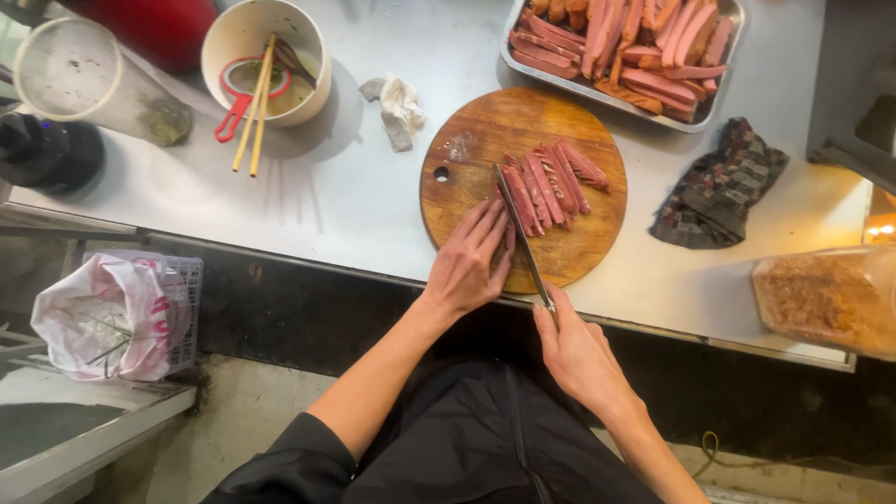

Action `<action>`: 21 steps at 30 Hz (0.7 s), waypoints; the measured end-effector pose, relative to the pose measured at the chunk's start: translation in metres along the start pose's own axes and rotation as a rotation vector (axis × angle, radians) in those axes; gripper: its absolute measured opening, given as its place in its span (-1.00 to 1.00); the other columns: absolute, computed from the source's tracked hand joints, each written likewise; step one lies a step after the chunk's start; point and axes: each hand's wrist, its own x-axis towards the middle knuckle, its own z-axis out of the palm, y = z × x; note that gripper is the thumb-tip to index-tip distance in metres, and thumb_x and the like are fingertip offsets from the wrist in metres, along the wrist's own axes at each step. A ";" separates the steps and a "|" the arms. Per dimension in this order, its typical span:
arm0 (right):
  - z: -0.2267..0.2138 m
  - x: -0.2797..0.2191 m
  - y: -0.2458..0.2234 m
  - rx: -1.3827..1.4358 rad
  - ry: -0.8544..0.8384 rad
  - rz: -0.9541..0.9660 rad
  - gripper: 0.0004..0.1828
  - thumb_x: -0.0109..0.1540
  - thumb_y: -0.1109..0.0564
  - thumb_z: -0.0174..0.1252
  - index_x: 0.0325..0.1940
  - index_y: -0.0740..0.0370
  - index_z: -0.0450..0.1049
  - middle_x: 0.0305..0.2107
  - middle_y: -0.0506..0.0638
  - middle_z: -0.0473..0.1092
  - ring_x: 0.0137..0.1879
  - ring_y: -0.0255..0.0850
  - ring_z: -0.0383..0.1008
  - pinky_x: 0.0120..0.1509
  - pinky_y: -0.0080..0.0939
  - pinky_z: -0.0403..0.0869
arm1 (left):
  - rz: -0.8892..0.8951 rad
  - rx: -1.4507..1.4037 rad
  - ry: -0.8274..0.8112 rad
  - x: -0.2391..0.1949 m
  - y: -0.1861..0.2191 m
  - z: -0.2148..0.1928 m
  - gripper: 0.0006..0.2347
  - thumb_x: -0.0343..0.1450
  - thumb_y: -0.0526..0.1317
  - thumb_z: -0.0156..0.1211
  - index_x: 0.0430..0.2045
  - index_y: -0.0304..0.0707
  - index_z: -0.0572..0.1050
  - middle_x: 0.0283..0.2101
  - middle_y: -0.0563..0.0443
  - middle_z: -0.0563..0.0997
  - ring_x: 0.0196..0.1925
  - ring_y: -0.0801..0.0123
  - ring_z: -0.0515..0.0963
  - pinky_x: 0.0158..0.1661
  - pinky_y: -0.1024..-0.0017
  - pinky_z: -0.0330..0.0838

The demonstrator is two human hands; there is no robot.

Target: The person slices a piece of cooked meat into thin strips on a wooden cutting board using a knife. The sliced meat is then transferred to a metal tray containing other sliced meat.

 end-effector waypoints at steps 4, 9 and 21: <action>-0.006 -0.023 -0.004 0.021 -0.022 0.027 -0.41 0.39 -0.26 -0.28 0.52 -0.27 0.15 0.04 0.43 0.49 0.21 0.39 0.47 0.29 0.37 0.44 | 0.008 0.037 0.014 0.000 0.000 0.003 -0.58 0.39 -0.23 0.20 0.11 -0.55 0.48 0.21 -0.39 0.51 0.31 -0.07 0.46 0.37 0.19 0.29; -0.013 -0.044 -0.007 0.028 0.008 0.088 -0.41 0.37 -0.30 -0.26 0.50 -0.35 0.18 -0.09 0.34 0.57 0.13 0.35 0.54 0.25 0.30 0.47 | -0.044 -0.024 0.031 -0.002 -0.001 0.004 -0.55 0.33 -0.28 0.23 0.12 -0.54 0.47 0.20 -0.40 0.52 0.29 -0.10 0.48 0.33 0.16 0.33; -0.029 -0.023 0.013 -0.229 0.248 0.026 -0.42 0.33 -0.40 -0.19 0.47 -0.61 0.18 -0.15 0.11 0.58 0.02 0.26 0.60 0.18 0.21 0.53 | -0.058 0.107 0.136 0.054 0.005 -0.003 -0.68 0.29 0.04 0.42 -0.18 -0.04 0.65 -0.11 0.14 0.65 0.09 0.29 0.55 0.17 0.28 0.33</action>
